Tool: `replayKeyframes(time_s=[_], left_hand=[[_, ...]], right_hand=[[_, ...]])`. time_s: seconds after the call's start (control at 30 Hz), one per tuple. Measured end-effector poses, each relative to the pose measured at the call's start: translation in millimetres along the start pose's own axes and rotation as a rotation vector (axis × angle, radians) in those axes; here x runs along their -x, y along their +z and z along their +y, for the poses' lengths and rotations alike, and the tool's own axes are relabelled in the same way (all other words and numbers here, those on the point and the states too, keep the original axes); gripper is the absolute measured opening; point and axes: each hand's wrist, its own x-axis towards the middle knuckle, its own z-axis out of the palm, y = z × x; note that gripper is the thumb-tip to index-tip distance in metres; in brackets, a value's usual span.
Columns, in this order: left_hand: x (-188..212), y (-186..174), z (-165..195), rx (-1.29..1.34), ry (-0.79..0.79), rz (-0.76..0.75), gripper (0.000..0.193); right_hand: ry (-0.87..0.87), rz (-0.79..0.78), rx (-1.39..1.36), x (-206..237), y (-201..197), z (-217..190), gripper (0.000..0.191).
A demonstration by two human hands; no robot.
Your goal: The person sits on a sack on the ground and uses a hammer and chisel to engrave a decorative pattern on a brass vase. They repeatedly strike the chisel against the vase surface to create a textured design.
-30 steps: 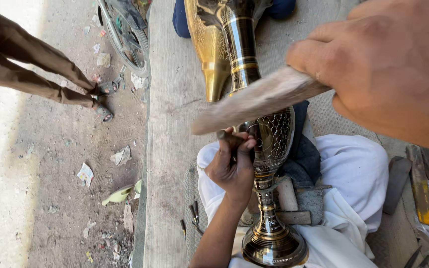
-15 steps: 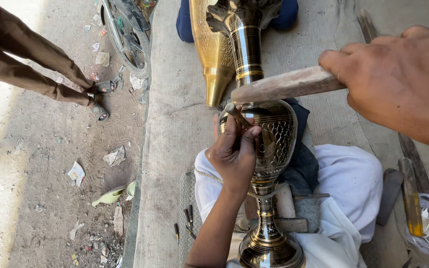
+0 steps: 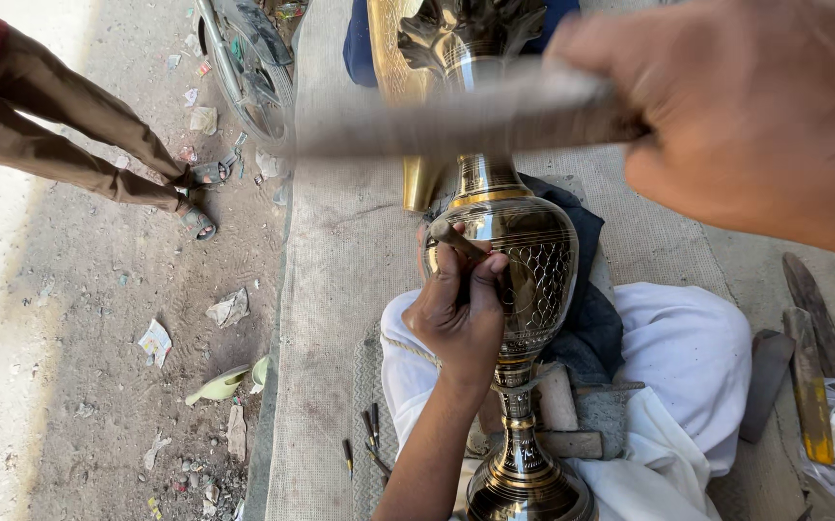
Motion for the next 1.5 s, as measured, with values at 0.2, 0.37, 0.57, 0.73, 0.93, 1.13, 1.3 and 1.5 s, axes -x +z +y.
replayKeyframes(time_s=[0.2, 0.37, 0.57, 0.73, 0.93, 1.13, 1.3, 1.5], left_hand=[[-1, 0, -2, 0.102, -0.033, -0.070, 0.049], [-8, -3, 1, 0.025, -0.055, -0.176, 0.045], [-35, -9, 5, -0.019, 0.028, -0.463, 0.044], [-61, -10, 13, 0.046, 0.020, -0.760, 0.049], [-81, -7, 16, 0.040, 0.024, -0.993, 0.049], [-83, -8, 13, 0.095, 0.050, -1.019, 0.050], [-80, -10, 10, 0.125, 0.044, -1.016, 0.049], [-78, -13, 10, 0.093, 0.074, -1.012, 0.051]], right_hand=[[0.111, -0.068, 0.059, 14, 1, 3, 0.049], [0.281, -0.101, -0.014, 30, 10, 14, 0.046], [0.380, -0.147, -0.091, 60, 43, 36, 0.043], [0.370, 0.165, -0.447, 103, 96, 49, 0.038], [0.582, 0.365, -0.745, 132, 147, 42, 0.034], [0.627, 0.381, -0.752, 134, 148, 31, 0.036], [0.498, 0.464, -0.884, 135, 146, 29, 0.030], [0.578, 0.420, -0.945, 142, 151, 27, 0.026]])
